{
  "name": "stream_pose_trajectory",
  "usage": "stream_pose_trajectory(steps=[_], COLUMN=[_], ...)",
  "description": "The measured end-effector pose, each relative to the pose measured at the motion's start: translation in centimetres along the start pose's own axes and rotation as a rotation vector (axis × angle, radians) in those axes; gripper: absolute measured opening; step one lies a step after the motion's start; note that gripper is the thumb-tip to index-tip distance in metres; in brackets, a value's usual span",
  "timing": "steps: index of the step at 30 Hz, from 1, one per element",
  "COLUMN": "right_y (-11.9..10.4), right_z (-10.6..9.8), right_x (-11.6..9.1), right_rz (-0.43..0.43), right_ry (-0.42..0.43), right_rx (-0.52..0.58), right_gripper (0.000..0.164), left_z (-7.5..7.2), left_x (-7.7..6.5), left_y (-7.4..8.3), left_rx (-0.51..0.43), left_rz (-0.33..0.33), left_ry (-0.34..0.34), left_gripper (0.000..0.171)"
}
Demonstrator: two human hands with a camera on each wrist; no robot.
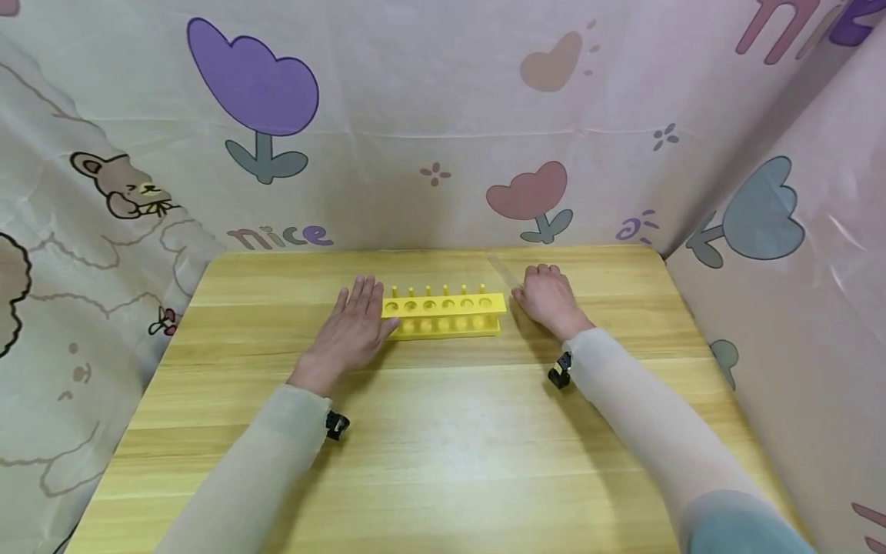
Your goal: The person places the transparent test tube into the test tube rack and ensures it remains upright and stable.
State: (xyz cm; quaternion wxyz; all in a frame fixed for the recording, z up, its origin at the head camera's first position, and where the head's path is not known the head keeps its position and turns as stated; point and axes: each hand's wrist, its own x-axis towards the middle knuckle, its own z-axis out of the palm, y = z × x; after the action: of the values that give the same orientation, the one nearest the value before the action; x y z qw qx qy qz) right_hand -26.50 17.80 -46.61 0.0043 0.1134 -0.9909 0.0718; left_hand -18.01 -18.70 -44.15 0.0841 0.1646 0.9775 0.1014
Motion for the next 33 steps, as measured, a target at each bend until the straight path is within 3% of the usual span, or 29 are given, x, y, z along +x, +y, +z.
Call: stream_pose_trajectory(steps=[14,20,33], right_y=[-0.5,-0.5,-0.7], right_z=[0.3,0.4,-3.1], right_x=[1.2,1.2,-0.3], right_rz=[0.086,0.108,0.151], right_ry=[-0.126,-0.105,0.105], right_rx=[-0.067,-0.027,0.383], right_gripper=[0.04,0.039,0.035], left_z=[0.2,0.3,0.0], left_x=[0.1,0.1,0.0], left_y=[0.0,0.0,0.1], left_rx=[0.001,0.002,-0.002], left_rz=[-0.005,-0.004,-0.013], left_ry=[-0.003,0.002,-0.007], left_gripper=[0.08,0.08,0.08])
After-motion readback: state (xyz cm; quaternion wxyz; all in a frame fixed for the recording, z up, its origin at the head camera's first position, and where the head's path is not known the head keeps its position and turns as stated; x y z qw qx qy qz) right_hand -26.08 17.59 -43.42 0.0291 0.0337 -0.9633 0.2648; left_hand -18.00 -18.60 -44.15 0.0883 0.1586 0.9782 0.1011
